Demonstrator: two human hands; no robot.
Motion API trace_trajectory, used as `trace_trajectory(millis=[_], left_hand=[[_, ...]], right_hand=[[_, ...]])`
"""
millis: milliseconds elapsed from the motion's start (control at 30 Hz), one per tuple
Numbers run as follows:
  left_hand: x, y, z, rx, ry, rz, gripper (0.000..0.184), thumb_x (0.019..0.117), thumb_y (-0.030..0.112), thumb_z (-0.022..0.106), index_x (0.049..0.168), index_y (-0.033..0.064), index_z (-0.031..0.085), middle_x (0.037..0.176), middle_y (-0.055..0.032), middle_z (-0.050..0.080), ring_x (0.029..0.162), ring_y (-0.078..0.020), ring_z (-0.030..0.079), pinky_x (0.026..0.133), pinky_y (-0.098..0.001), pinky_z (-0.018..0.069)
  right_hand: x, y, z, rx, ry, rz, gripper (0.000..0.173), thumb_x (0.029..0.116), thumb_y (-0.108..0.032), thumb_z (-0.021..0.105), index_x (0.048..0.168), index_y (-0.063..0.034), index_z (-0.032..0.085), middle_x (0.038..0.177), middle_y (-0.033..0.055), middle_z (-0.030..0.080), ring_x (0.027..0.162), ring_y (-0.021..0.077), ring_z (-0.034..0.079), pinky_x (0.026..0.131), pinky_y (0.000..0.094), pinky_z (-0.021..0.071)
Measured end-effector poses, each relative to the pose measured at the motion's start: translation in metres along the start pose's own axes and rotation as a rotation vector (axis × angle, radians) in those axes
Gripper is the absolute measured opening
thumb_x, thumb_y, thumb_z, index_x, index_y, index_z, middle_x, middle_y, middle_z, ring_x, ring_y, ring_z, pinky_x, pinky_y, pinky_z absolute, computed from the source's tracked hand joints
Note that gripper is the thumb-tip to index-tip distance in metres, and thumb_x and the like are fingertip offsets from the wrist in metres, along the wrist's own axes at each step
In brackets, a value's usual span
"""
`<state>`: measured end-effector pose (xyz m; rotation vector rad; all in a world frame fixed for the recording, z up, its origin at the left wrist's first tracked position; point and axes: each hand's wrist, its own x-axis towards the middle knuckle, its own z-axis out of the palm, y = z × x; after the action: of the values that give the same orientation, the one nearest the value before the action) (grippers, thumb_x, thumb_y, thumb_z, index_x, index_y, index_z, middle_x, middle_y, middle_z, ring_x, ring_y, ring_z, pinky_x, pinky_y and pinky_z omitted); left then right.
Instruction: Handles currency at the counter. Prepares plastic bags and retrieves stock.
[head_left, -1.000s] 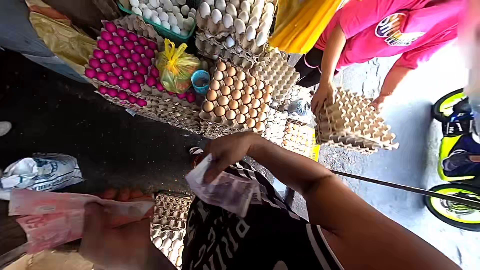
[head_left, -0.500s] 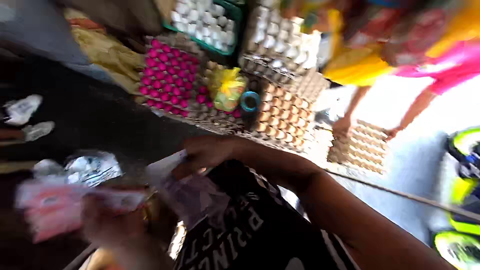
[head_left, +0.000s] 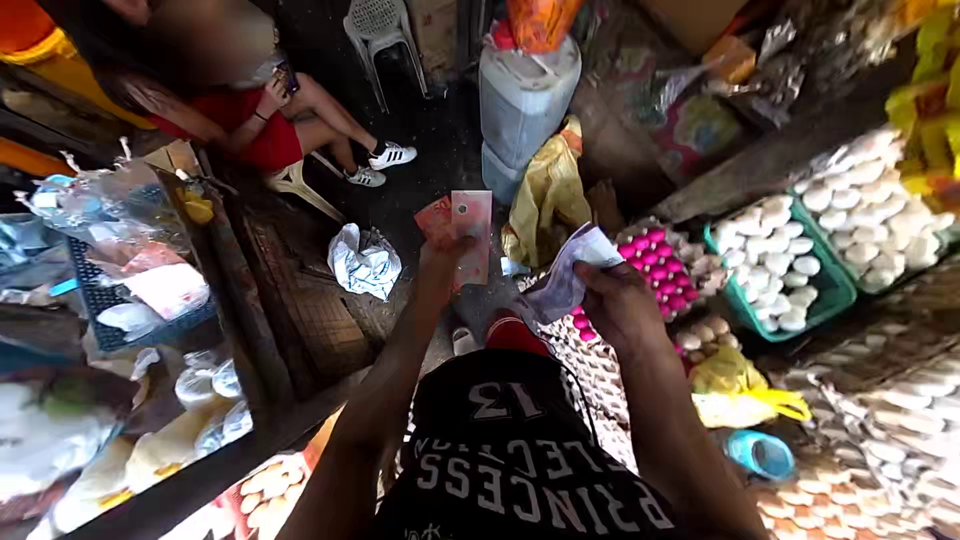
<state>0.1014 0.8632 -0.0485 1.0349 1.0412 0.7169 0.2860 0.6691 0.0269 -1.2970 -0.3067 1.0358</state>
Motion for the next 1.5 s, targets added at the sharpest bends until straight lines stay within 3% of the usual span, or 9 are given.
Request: trace_trajectory(millis=[167, 333, 533, 700, 833, 967, 1200, 1367, 1500], left_hand=[[0.066, 0.034, -0.014, 0.055, -0.148, 0.004, 0.035, 0.0897, 0.016, 0.078, 0.121, 0.0051, 0.067, 0.107, -0.0097, 0.074, 0.095, -0.0205, 0.072, 0.084, -0.0438, 0.0619], [0.161, 0.065, -0.033, 0.164, -0.193, -0.016, 0.022, 0.0956, 0.023, 0.071, 0.108, 0.0052, 0.071, 0.084, -0.0073, 0.071, 0.067, -0.0149, 0.065, 0.059, -0.0343, 0.0566], [0.291, 0.132, -0.076, 0.199, -0.008, 0.034, 0.027, 0.0949, 0.018, 0.071, 0.119, 0.0054, 0.067, 0.099, -0.007, 0.072, 0.083, -0.0157, 0.068, 0.072, -0.0369, 0.0596], [0.377, 0.2, -0.128, 0.137, 0.265, 0.188, 0.035, 0.0939, 0.017, 0.074, 0.125, 0.0043, 0.065, 0.115, -0.009, 0.073, 0.106, -0.0213, 0.07, 0.094, -0.0451, 0.0598], [0.443, 0.192, -0.168, -0.086, 0.41, 0.153, 0.032, 0.1032, 0.013, 0.056, 0.129, -0.0049, 0.055, 0.111, -0.0147, 0.071, 0.1, -0.0248, 0.071, 0.089, -0.0469, 0.0612], [0.538, 0.173, -0.187, -0.385, 0.282, 0.039, 0.038, 0.1062, 0.023, 0.044, 0.134, -0.0019, 0.052, 0.12, -0.0222, 0.068, 0.108, -0.0345, 0.068, 0.092, -0.054, 0.0582], [0.734, 0.263, -0.156, -0.178, 0.065, 0.068, 0.039, 0.0928, 0.017, 0.06, 0.129, 0.0023, 0.055, 0.111, -0.0128, 0.07, 0.099, -0.0259, 0.069, 0.088, -0.047, 0.06], [0.86, 0.329, -0.1, 0.141, -0.065, -0.017, 0.046, 0.0953, 0.014, 0.064, 0.14, 0.0099, 0.051, 0.123, -0.0058, 0.067, 0.108, -0.0233, 0.068, 0.093, -0.0464, 0.0603], [0.969, 0.348, -0.03, 0.266, -0.229, -0.054, 0.044, 0.1, 0.012, 0.058, 0.143, 0.0099, 0.049, 0.124, -0.0062, 0.066, 0.107, -0.0237, 0.069, 0.093, -0.046, 0.06]], right_hand=[[0.095, -0.008, 0.067, -0.049, -0.071, 0.036, 0.027, 0.0943, -0.009, 0.071, 0.121, -0.007, 0.068, 0.104, 0.0086, 0.073, 0.085, 0.0175, 0.07, 0.073, 0.0385, 0.0622], [0.227, 0.005, 0.149, -0.286, -0.155, 0.023, 0.031, 0.0951, -0.011, 0.07, 0.124, -0.0025, 0.067, 0.112, 0.0102, 0.073, 0.096, 0.0214, 0.071, 0.085, 0.0421, 0.0616], [0.389, -0.021, 0.231, -0.192, -0.201, 0.201, 0.038, 0.1, -0.019, 0.064, 0.135, -0.0059, 0.058, 0.109, 0.01, 0.071, 0.092, 0.0196, 0.07, 0.08, 0.0419, 0.0609], [0.502, -0.061, 0.281, -0.229, -0.265, 0.208, 0.036, 0.096, -0.014, 0.068, 0.131, -0.0083, 0.063, 0.108, 0.0088, 0.073, 0.089, 0.0186, 0.07, 0.079, 0.0404, 0.0612], [0.586, -0.072, 0.304, -0.274, -0.259, 0.215, 0.025, 0.0961, -0.013, 0.069, 0.119, -0.003, 0.067, 0.1, 0.0103, 0.073, 0.085, 0.019, 0.07, 0.076, 0.0399, 0.0605], [0.682, -0.067, 0.311, -0.3, -0.2, 0.292, 0.024, 0.0974, -0.016, 0.069, 0.115, -0.0008, 0.068, 0.098, 0.0107, 0.074, 0.087, 0.0195, 0.072, 0.08, 0.0402, 0.0617], [0.812, -0.089, 0.327, -0.15, 0.062, 0.286, 0.031, 0.0979, -0.019, 0.068, 0.124, -0.002, 0.064, 0.106, 0.0133, 0.073, 0.093, 0.0236, 0.072, 0.083, 0.0457, 0.0616], [0.867, -0.116, 0.318, -0.041, 0.247, 0.152, 0.034, 0.0983, -0.011, 0.065, 0.131, -0.0024, 0.061, 0.115, 0.0116, 0.071, 0.105, 0.021, 0.07, 0.092, 0.0449, 0.0606], [0.907, -0.138, 0.299, -0.162, 0.278, 0.179, 0.034, 0.0979, -0.012, 0.067, 0.131, -0.0092, 0.06, 0.114, 0.006, 0.07, 0.097, 0.0147, 0.069, 0.085, 0.0374, 0.0613]])
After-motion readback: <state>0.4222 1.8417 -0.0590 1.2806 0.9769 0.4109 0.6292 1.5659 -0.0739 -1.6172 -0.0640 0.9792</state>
